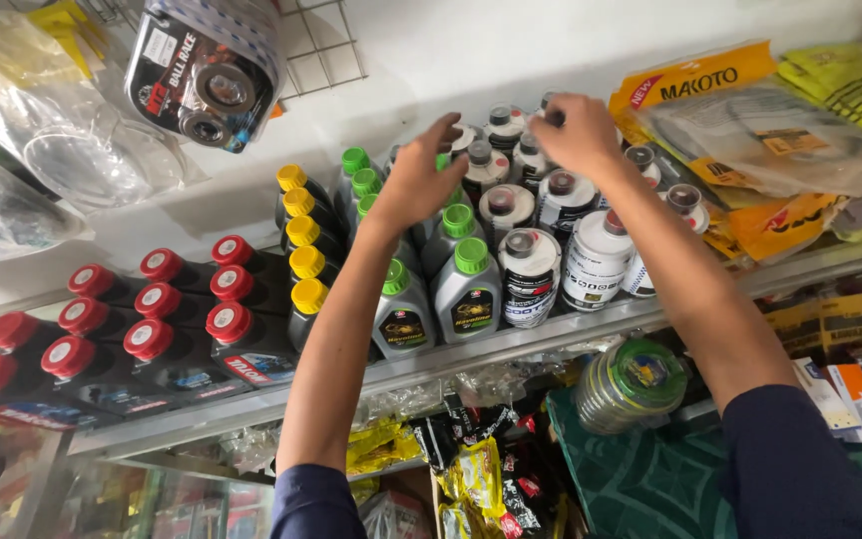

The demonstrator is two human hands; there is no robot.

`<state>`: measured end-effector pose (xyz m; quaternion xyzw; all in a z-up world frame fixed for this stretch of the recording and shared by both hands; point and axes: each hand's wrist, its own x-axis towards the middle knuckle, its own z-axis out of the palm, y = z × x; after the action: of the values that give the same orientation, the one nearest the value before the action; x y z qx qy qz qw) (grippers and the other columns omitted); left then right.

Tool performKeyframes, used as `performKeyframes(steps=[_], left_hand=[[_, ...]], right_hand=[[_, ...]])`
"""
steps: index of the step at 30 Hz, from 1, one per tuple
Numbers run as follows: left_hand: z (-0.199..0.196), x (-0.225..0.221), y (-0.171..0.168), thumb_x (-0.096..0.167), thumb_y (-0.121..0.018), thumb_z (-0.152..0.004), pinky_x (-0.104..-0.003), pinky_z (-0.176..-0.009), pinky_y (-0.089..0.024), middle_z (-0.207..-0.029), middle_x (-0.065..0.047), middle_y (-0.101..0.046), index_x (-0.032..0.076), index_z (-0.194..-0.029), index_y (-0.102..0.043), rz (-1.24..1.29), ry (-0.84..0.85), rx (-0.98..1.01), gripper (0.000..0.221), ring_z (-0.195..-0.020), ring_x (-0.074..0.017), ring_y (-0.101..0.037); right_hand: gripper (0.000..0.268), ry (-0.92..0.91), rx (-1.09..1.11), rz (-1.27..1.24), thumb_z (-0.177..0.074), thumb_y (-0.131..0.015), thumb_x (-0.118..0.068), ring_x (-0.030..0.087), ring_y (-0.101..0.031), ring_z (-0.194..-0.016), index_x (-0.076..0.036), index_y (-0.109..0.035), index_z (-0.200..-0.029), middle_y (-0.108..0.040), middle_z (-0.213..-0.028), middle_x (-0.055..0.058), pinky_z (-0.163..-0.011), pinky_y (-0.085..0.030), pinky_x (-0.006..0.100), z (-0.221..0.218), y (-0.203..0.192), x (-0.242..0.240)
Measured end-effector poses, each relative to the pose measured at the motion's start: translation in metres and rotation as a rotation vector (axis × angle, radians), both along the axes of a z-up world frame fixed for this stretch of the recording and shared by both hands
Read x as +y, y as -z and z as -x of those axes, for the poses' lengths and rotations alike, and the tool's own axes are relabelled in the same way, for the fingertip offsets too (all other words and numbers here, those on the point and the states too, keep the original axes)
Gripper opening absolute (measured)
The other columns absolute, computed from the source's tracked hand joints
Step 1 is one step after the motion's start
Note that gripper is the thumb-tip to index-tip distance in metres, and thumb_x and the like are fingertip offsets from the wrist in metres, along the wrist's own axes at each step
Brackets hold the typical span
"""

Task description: The recorder is wiping down and organizing various fluid and oil bottles on a shelf in a parts shop.

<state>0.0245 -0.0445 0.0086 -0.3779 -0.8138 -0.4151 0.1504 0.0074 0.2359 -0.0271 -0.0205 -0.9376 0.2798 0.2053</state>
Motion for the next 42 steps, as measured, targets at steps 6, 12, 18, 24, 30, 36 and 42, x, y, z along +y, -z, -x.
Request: performKeyframes(steps=[6, 12, 18, 24, 30, 36, 42], left_hand=[[-0.058, -0.012, -0.017, 0.015, -0.071, -0.094, -0.039, -0.098, -0.057, -0.128, -0.016, -0.071, 0.001, -0.133, -0.061, -0.149, 0.035, 0.013, 0.043, -0.117, -0.0261, -0.072], [-0.136, -0.019, 0.011, 0.009, -0.074, -0.088, -0.042, -0.105, -0.054, -0.127, -0.018, -0.068, 0.001, -0.127, -0.062, -0.107, 0.016, 0.180, 0.042, -0.121, -0.0334, -0.067], [-0.151, -0.017, 0.039, 0.011, -0.075, -0.080, -0.047, -0.108, -0.049, -0.136, -0.018, -0.062, 0.001, -0.122, -0.064, 0.076, -0.047, 0.313, 0.045, -0.130, -0.0390, -0.057], [-0.149, -0.011, 0.051, 0.016, -0.073, -0.082, -0.048, -0.109, -0.047, -0.137, -0.019, -0.061, 0.003, -0.121, -0.065, 0.226, -0.140, 0.388, 0.042, -0.128, -0.0382, -0.057], [-0.148, -0.012, 0.050, 0.014, -0.073, -0.081, -0.049, -0.110, -0.045, -0.135, -0.019, -0.062, 0.004, -0.122, -0.065, 0.241, -0.134, 0.406, 0.043, -0.126, -0.0379, -0.057], [-0.147, -0.011, 0.055, 0.013, -0.073, -0.078, -0.050, -0.110, -0.045, -0.135, -0.019, -0.062, 0.003, -0.123, -0.064, 0.233, -0.137, 0.416, 0.047, -0.128, -0.0387, -0.057], [-0.144, -0.008, 0.057, 0.014, -0.073, -0.080, -0.050, -0.111, -0.045, -0.131, -0.018, -0.065, 0.003, -0.119, -0.066, 0.202, -0.154, 0.417, 0.041, -0.126, -0.0379, -0.059]], right_hand=[[0.046, -0.277, 0.144, -0.132, -0.077, -0.076, -0.029, 0.037, -0.069, -0.103, -0.006, -0.066, -0.116, -0.071, -0.107, 0.018, -0.083, -0.055, 0.047, 0.048, 0.026, -0.003], [0.093, -0.153, -0.260, -0.547, -0.070, -0.078, -0.066, 0.043, -0.068, -0.112, -0.004, -0.057, -0.136, -0.070, -0.125, 0.022, -0.097, -0.051, 0.056, 0.037, -0.009, -0.064], [0.106, -0.079, -0.469, -0.680, -0.063, -0.080, -0.075, 0.041, -0.066, -0.116, -0.002, -0.057, -0.136, -0.066, -0.131, 0.019, -0.098, -0.043, 0.069, 0.085, 0.016, -0.082], [0.111, -0.109, -0.396, -0.661, -0.061, -0.078, -0.077, 0.040, -0.070, -0.110, 0.002, -0.056, -0.136, -0.072, -0.122, 0.021, -0.105, -0.029, 0.076, 0.069, 0.012, -0.082], [0.103, -0.117, -0.359, -0.650, -0.064, -0.077, -0.073, 0.040, -0.073, -0.102, 0.001, -0.059, -0.134, -0.076, -0.110, 0.020, -0.110, -0.025, 0.077, 0.054, 0.006, -0.082], [0.092, -0.109, -0.242, -0.579, -0.065, -0.077, -0.069, 0.041, -0.069, -0.103, -0.007, -0.060, -0.130, -0.077, -0.103, 0.019, -0.106, -0.031, 0.070, 0.058, 0.008, -0.075], [0.092, -0.092, -0.087, -0.554, -0.069, -0.078, -0.070, 0.039, -0.070, -0.090, -0.013, -0.054, -0.138, -0.076, -0.100, 0.017, -0.099, -0.035, 0.066, 0.067, 0.003, -0.061]])
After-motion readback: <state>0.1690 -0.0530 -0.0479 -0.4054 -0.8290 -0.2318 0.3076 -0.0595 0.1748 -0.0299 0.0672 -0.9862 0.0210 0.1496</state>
